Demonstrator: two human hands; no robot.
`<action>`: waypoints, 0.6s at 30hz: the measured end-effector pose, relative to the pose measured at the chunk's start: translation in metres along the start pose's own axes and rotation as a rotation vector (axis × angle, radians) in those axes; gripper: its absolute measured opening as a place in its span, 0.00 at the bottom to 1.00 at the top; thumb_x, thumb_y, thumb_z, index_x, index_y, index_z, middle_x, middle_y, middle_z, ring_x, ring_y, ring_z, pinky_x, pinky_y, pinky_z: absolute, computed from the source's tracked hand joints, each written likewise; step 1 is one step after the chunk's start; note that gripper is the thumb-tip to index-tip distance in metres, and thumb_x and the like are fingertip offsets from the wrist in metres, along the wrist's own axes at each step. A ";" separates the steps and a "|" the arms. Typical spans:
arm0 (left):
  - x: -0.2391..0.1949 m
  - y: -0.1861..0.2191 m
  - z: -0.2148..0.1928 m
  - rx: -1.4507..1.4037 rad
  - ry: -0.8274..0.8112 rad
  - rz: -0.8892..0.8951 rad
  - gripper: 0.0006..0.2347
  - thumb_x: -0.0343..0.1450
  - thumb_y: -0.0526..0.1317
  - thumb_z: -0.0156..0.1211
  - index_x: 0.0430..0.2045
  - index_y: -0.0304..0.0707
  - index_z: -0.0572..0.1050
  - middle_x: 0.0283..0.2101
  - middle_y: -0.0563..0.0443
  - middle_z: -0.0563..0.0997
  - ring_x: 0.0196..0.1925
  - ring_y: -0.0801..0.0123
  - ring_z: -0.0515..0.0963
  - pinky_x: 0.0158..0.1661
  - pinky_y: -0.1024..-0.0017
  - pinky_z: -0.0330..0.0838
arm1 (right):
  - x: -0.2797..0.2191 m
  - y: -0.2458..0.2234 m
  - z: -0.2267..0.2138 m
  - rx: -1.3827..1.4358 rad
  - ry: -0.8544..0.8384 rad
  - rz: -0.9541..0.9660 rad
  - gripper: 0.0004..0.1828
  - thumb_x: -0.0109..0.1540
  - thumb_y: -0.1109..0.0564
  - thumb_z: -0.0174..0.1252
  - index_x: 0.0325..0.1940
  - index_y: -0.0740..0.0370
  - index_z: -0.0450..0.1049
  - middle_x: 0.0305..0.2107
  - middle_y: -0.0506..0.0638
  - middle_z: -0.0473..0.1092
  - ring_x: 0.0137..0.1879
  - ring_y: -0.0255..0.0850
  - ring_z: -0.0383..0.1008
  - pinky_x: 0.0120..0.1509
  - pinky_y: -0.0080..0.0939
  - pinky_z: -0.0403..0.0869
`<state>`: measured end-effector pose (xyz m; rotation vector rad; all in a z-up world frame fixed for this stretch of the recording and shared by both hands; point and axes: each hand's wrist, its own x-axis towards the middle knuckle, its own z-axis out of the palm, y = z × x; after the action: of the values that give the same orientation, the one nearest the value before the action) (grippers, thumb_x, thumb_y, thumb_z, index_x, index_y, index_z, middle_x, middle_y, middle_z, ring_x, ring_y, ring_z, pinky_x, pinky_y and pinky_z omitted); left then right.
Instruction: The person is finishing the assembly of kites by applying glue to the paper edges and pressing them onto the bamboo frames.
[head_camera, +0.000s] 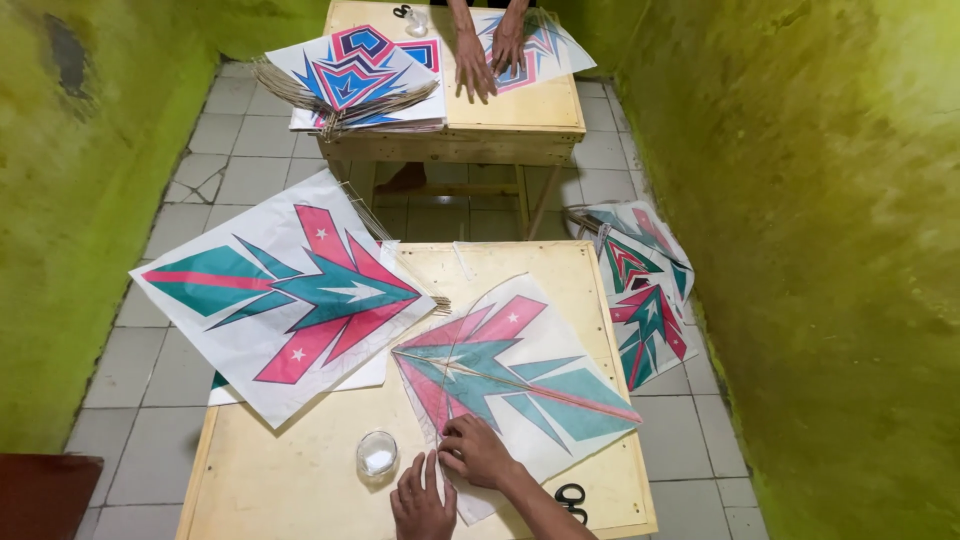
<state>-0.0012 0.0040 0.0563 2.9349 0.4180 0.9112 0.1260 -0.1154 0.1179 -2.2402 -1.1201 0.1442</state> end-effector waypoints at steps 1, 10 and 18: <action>-0.002 0.001 0.000 -0.005 -0.001 -0.001 0.23 0.68 0.54 0.53 0.60 0.58 0.73 0.62 0.61 0.75 0.52 0.68 0.76 0.44 0.65 0.68 | -0.003 -0.002 -0.003 -0.004 -0.002 0.003 0.11 0.65 0.51 0.57 0.37 0.58 0.82 0.41 0.53 0.71 0.49 0.50 0.68 0.56 0.52 0.67; -0.011 -0.004 0.019 -0.046 -0.036 -0.067 0.25 0.66 0.58 0.51 0.60 0.64 0.72 0.62 0.66 0.74 0.51 0.71 0.76 0.43 0.67 0.68 | -0.012 -0.010 0.001 -0.011 0.196 -0.118 0.07 0.64 0.56 0.60 0.41 0.61 0.80 0.40 0.56 0.73 0.47 0.51 0.72 0.49 0.52 0.69; -0.005 0.000 0.009 -0.074 -0.013 -0.082 0.22 0.70 0.56 0.48 0.59 0.61 0.73 0.61 0.65 0.75 0.51 0.71 0.76 0.44 0.68 0.68 | -0.023 -0.018 0.021 0.003 0.198 0.071 0.13 0.66 0.52 0.59 0.47 0.65 0.78 0.47 0.60 0.71 0.52 0.55 0.71 0.53 0.54 0.73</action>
<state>-0.0003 0.0034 0.0463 2.8331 0.4888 0.8777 0.0913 -0.1147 0.1072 -2.2370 -0.9352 -0.0466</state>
